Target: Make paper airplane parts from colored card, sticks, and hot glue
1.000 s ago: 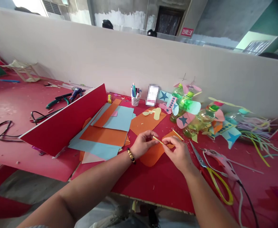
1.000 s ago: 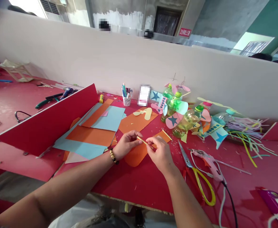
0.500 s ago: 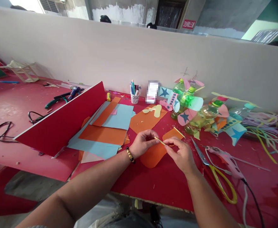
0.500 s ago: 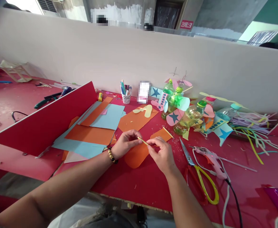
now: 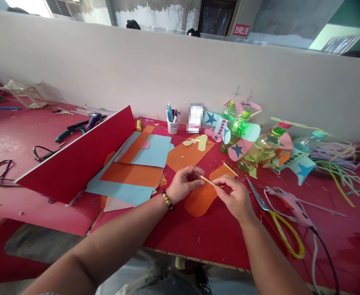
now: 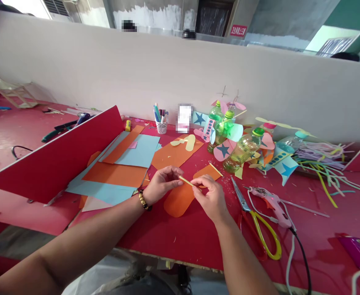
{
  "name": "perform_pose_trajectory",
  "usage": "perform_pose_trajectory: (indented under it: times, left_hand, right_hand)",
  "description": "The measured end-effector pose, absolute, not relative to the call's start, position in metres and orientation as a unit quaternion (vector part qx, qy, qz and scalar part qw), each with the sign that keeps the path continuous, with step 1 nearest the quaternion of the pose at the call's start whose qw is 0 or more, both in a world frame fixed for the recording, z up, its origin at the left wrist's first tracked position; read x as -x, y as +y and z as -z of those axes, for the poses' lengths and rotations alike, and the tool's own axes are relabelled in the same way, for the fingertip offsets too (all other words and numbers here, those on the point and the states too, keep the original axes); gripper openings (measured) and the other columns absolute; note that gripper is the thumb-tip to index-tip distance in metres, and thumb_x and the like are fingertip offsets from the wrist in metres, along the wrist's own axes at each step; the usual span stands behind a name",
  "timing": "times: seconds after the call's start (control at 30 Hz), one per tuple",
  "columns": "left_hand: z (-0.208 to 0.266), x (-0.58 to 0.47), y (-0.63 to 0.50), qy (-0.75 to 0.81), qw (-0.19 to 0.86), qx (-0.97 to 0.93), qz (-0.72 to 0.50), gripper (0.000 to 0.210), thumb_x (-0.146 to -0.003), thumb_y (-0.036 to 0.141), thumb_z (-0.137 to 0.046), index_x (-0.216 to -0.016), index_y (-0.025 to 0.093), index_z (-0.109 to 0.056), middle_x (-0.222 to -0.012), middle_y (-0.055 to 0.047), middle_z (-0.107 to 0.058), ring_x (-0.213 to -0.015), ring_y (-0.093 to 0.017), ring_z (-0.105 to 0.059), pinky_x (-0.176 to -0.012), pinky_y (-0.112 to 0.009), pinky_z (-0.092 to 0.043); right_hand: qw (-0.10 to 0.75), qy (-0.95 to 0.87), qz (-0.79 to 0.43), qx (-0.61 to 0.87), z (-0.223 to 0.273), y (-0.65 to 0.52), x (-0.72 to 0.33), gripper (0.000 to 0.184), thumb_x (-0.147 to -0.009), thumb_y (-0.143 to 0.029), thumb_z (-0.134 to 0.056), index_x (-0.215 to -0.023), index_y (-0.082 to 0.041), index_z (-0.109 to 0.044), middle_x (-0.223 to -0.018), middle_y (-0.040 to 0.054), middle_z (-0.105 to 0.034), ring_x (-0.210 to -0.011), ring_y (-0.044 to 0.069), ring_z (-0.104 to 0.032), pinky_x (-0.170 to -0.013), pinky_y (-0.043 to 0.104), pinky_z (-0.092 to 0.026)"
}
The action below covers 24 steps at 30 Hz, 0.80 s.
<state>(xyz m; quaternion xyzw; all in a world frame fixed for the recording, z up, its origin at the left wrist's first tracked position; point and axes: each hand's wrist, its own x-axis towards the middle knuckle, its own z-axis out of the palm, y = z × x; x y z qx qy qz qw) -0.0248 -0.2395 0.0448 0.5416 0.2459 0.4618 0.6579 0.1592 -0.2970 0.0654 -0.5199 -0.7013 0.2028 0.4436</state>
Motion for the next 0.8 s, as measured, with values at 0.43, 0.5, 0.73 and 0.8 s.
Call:
perform_pose_trajectory:
  times: [0.43, 0.5, 0.73, 0.8]
  left_hand:
    - [-0.0493, 0.0254, -0.2412, 0.246, 0.677, -0.540, -0.436, 0.031, -0.065, 0.031, -0.079, -0.087, 0.013, -0.066, -0.079, -0.003, -0.063, -0.073, -0.012, -0.057, -0.070, -0.025, -0.044]
    - [-0.0498, 0.0255, -0.2412, 0.236, 0.680, -0.537, -0.441, 0.031, -0.065, 0.031, -0.079, -0.085, 0.013, -0.066, -0.080, -0.003, -0.063, -0.074, -0.012, -0.057, -0.071, -0.026, -0.044]
    - [-0.0462, 0.0274, -0.2392, 0.263, 0.616, -0.599, -0.439, 0.028, -0.068, 0.030, -0.076, -0.089, 0.014, -0.066, -0.084, -0.004, -0.061, -0.071, -0.011, -0.055, -0.067, -0.024, -0.044]
    - [-0.0445, 0.0277, -0.2390, 0.266, 0.602, -0.614, -0.436, 0.026, -0.071, 0.030, -0.075, -0.090, 0.014, -0.066, -0.085, -0.005, -0.063, -0.073, -0.012, -0.057, -0.068, -0.025, -0.045]
  right_hand:
    - [0.448, -0.716, -0.170, 0.508, -0.0693, -0.2971, -0.1614, 0.009, -0.081, -0.014, -0.057, -0.082, -0.022, -0.061, -0.080, 0.0020, -0.060, -0.079, 0.017, -0.056, -0.074, 0.030, -0.045]
    - [0.442, -0.716, -0.177, 0.510, -0.0695, -0.2973, -0.1613, 0.009, -0.081, -0.014, -0.056, -0.082, -0.022, -0.061, -0.080, 0.0022, -0.060, -0.078, 0.017, -0.056, -0.073, 0.030, -0.046]
    - [0.430, -0.706, -0.194, 0.528, -0.0677, -0.2976, -0.1625, 0.008, -0.081, -0.018, -0.056, -0.082, -0.022, -0.063, -0.081, 0.0028, -0.062, -0.077, 0.018, -0.057, -0.072, 0.030, -0.047]
    - [0.430, -0.706, -0.198, 0.527, -0.0670, -0.2973, -0.1624, 0.008, -0.081, -0.018, -0.056, -0.082, -0.022, -0.063, -0.081, 0.0026, -0.062, -0.077, 0.018, -0.058, -0.073, 0.030, -0.047]
